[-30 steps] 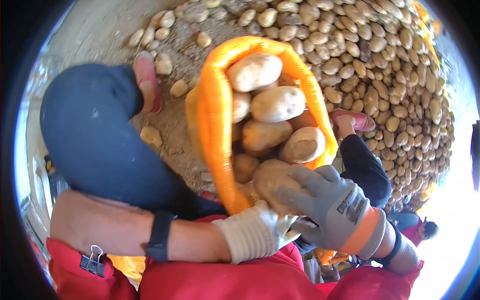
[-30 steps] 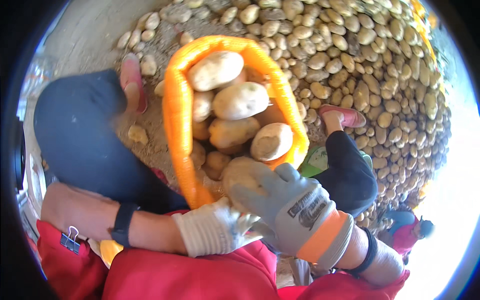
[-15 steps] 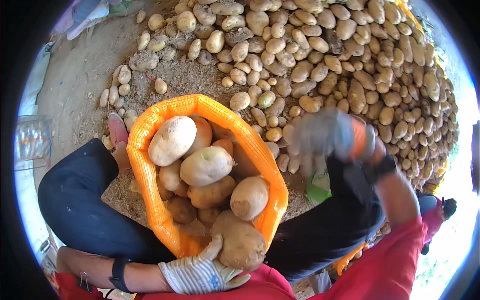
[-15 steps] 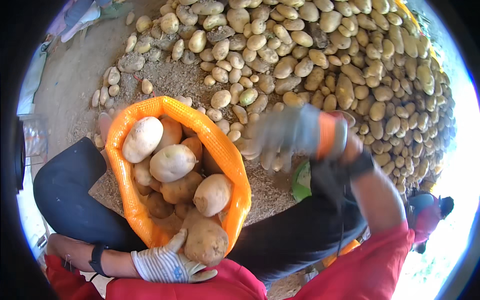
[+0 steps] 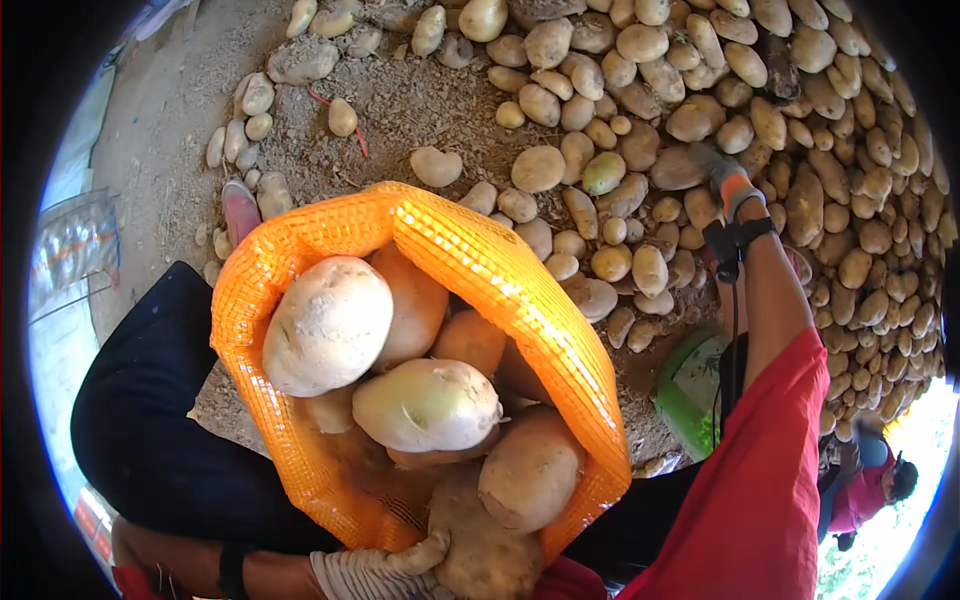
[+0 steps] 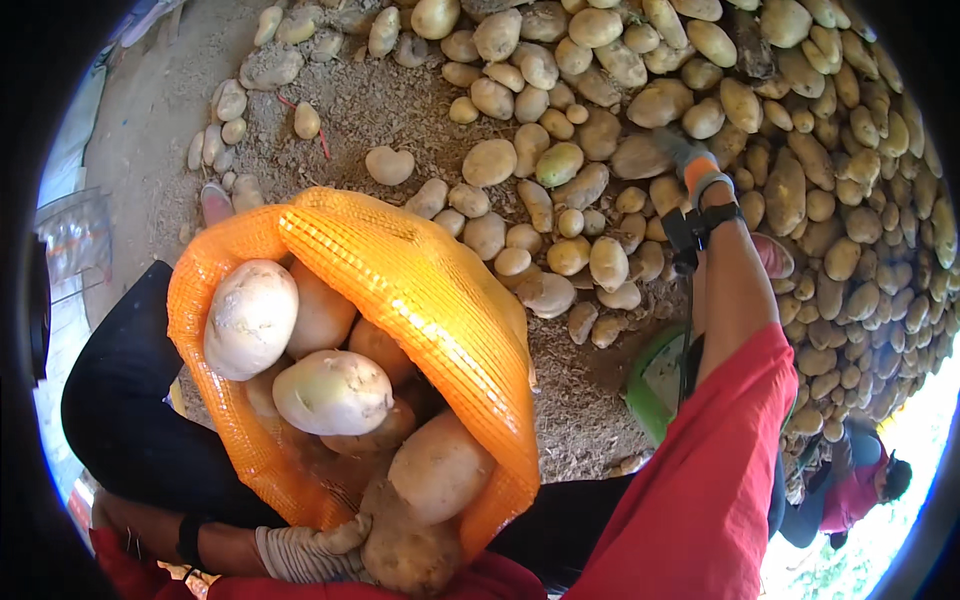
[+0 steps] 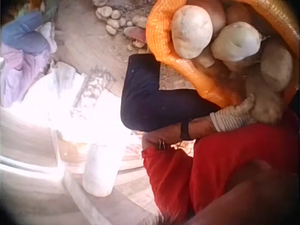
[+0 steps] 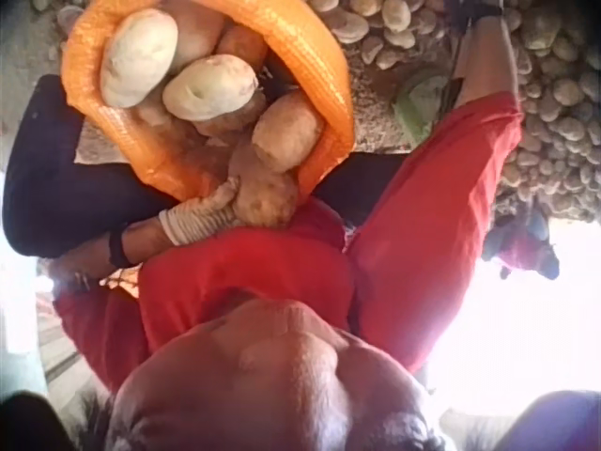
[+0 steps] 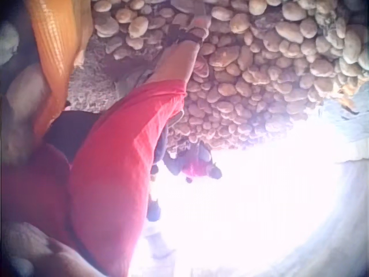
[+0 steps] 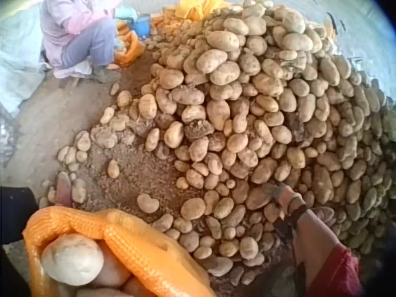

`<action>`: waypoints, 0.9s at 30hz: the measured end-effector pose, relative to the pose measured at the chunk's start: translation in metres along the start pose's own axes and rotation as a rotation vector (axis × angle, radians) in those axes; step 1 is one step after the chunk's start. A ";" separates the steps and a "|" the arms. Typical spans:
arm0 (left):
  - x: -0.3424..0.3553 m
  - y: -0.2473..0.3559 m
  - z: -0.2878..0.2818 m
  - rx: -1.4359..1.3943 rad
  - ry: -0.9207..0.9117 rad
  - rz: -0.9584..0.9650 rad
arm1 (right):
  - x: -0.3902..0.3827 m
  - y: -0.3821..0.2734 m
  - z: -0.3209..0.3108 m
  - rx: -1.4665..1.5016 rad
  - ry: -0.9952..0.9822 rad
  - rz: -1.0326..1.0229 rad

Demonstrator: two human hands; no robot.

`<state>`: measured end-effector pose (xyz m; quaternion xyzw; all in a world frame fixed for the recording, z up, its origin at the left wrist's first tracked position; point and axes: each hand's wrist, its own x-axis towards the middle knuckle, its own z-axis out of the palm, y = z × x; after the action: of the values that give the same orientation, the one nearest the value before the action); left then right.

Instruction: The person sits on the ground next to a large pile of potatoes and repeatedly picks them up by hand to place them into an orange mesh bag. The person continues this process, filling the bag with potatoes from the surrounding pile.

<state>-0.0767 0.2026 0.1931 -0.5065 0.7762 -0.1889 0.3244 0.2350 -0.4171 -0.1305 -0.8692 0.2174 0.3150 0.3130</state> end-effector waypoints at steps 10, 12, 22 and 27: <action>0.016 -0.052 0.005 0.349 -0.019 0.083 | -0.116 -0.126 0.031 0.317 -0.033 0.059; 0.006 -0.062 0.005 0.018 0.043 -0.195 | -0.189 -0.180 0.046 0.301 -0.101 0.090; 0.018 -0.048 -0.002 -0.968 0.374 -0.575 | -0.320 -0.211 -0.017 0.900 0.137 -0.163; 0.036 -0.024 0.010 -0.653 0.310 -0.595 | -0.455 -0.183 -0.110 0.883 0.591 -0.117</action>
<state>-0.0641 0.1608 0.1897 -0.7483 0.6556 -0.0929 -0.0402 0.0641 -0.2797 0.3217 -0.7172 0.3592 -0.0824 0.5914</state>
